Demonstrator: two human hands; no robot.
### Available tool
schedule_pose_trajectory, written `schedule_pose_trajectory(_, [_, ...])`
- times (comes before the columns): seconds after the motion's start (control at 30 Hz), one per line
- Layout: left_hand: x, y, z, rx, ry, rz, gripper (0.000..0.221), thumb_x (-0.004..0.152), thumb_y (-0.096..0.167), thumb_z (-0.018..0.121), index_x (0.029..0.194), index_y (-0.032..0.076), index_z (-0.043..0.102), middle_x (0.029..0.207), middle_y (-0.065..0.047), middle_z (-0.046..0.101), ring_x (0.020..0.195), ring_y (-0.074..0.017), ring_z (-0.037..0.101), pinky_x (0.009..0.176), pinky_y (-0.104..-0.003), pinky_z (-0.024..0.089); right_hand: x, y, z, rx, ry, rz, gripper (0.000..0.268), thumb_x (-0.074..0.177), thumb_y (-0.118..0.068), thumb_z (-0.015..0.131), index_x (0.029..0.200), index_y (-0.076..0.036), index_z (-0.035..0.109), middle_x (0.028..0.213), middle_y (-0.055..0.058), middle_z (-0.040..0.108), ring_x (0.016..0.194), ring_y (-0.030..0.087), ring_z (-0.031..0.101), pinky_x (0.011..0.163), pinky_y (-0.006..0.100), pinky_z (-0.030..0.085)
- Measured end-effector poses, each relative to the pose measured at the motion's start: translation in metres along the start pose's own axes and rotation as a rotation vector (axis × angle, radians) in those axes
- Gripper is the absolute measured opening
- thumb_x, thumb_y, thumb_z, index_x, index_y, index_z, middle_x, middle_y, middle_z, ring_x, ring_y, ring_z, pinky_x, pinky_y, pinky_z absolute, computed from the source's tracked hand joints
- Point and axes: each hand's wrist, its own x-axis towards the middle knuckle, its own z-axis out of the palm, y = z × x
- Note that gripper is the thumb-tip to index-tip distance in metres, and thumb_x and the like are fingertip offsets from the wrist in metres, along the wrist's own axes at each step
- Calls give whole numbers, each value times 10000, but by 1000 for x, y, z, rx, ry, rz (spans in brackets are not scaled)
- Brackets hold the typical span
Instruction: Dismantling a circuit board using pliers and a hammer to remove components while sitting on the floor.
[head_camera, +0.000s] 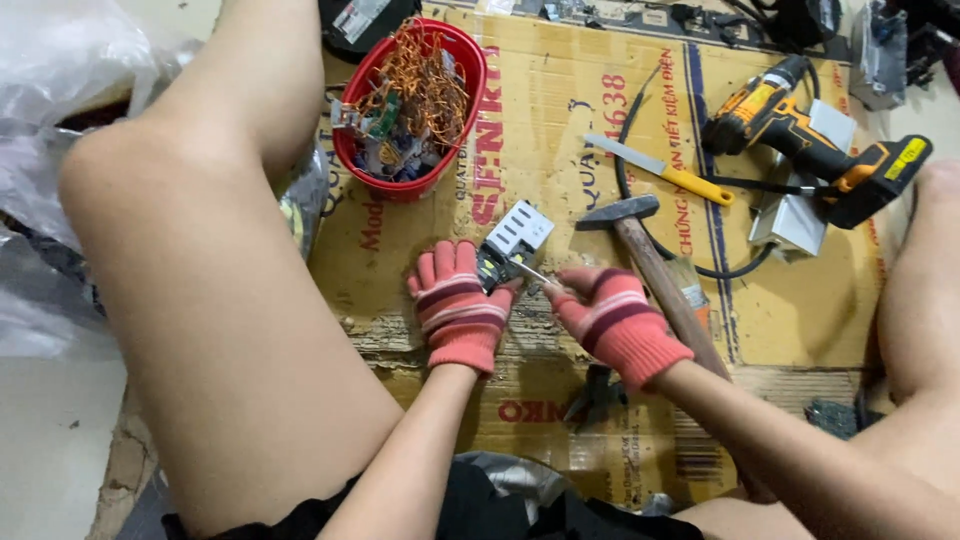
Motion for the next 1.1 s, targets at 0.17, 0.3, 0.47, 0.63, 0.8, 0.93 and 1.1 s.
schedule_pose_trajectory(0.17, [0, 0, -1, -28, -2, -30, 762, 615, 526, 846, 1239, 158, 612, 1219, -40, 561, 1226, -271, 497, 1040, -516, 425, 35, 51, 96, 993, 13, 423, 401, 909, -243, 617, 1259, -62, 690, 917, 285, 719, 808, 400, 723, 637, 503, 619])
schedule_pose_trajectory(0.3, [-1, -1, 0, -36, -17, -33, 765, 602, 528, 849, 1229, 160, 613, 1206, -33, 557, 1220, -268, 496, 1033, -522, 428, 21, 28, 98, 1266, 22, 633, 482, 964, -332, 602, 1406, -146, 565, 907, 230, 678, 781, 338, 673, 647, 429, 589])
schedule_pose_trajectory(0.47, [-1, 4, -9, -29, -19, -24, 731, 586, 543, 840, 1176, 180, 607, 1133, -30, 553, 1143, -269, 527, 1004, -483, 432, -5, 6, 15, 677, 40, 403, 358, 946, -237, 655, 1248, -57, 726, 842, 230, 729, 647, 265, 650, 514, 390, 598])
schedule_pose_trajectory(0.63, [3, 8, -11, 20, -54, -87, 764, 559, 495, 868, 1194, 183, 580, 1167, -41, 549, 1152, -272, 541, 1000, -468, 434, -15, -8, -55, 179, 10, 208, 511, 827, -200, 653, 1336, -170, 691, 1319, 197, 673, 1254, 367, 622, 1063, 498, 500])
schedule_pose_trajectory(0.8, [5, 26, -23, 116, -323, -143, 746, 636, 518, 862, 1205, 165, 533, 1213, -62, 557, 1147, -261, 573, 1008, -452, 446, -57, -52, -65, 245, -78, 338, 473, 909, -124, 629, 1379, -172, 644, 1316, 214, 679, 1219, 376, 666, 1095, 493, 497])
schedule_pose_trajectory(0.93, [-16, 28, -30, 96, -349, -118, 741, 652, 508, 848, 1220, 158, 526, 1219, -72, 560, 1153, -270, 573, 1010, -461, 446, -55, -33, -34, 92, -170, 342, 448, 947, -269, 553, 1376, -183, 651, 1277, 153, 719, 1229, 317, 664, 1070, 461, 519])
schedule_pose_trajectory(1.1, [-32, 39, -37, 40, -387, -71, 735, 672, 494, 830, 1239, 149, 517, 1228, -86, 564, 1162, -282, 574, 1013, -473, 446, -63, -26, -25, -52, -125, 321, 544, 868, -395, 531, 1336, -161, 679, 1258, 145, 733, 1242, 322, 653, 1068, 455, 533])
